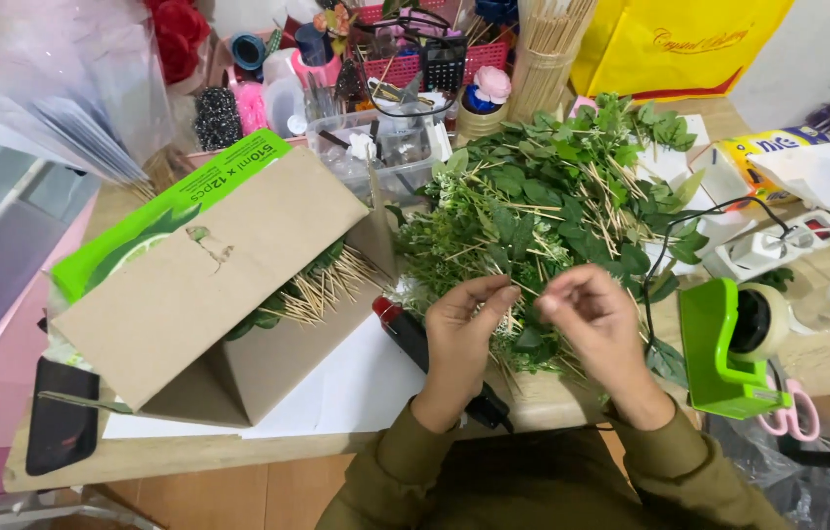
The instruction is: The person uses scissors to trim artificial leaves and a hot glue gun to attach them to wooden skewers. They repeatedly pick up leaves, cut them, apply glue, and place the finished items into a cardboard box.
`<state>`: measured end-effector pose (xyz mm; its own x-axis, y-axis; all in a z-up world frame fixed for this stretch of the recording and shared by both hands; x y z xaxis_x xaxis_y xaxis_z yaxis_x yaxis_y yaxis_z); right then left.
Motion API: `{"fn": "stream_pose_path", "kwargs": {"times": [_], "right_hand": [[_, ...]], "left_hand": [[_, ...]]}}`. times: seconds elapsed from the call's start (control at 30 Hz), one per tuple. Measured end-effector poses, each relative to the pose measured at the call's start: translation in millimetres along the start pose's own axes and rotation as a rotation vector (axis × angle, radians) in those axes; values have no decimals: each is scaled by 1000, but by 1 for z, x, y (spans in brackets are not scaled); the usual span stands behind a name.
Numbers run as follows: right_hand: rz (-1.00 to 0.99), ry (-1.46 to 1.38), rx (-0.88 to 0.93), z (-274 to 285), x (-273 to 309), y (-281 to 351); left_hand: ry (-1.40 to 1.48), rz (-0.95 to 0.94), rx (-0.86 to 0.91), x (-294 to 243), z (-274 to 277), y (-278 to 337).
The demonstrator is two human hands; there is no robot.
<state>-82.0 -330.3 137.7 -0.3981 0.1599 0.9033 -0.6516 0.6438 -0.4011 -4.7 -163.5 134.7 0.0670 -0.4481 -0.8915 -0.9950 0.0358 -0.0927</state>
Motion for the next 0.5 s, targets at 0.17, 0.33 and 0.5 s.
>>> {"fn": "stream_pose_path", "kwargs": {"times": [0.17,0.33,0.5], "right_hand": [[-151,45,171,-32,-19,34],[-172,143,206,-39,-8,41],[180,634,753,-81,-48,100]], "left_hand": [[46,71,-54,4,3,8],[36,76,-141,-3,41,12],[-176,100,-145,0,89,9]]}}
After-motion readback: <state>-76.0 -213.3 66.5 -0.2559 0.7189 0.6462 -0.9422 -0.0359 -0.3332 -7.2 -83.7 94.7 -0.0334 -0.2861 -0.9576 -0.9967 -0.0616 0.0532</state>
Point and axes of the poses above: each hand's wrist, its own y-axis away from the middle knuckle, its own z-axis out of the back of the hand, x = y × z, the point moved 10 cm from there along -y, towards the middle knuckle, and after that the axes turned 15 degrees about -x, right-handed, at the moved point
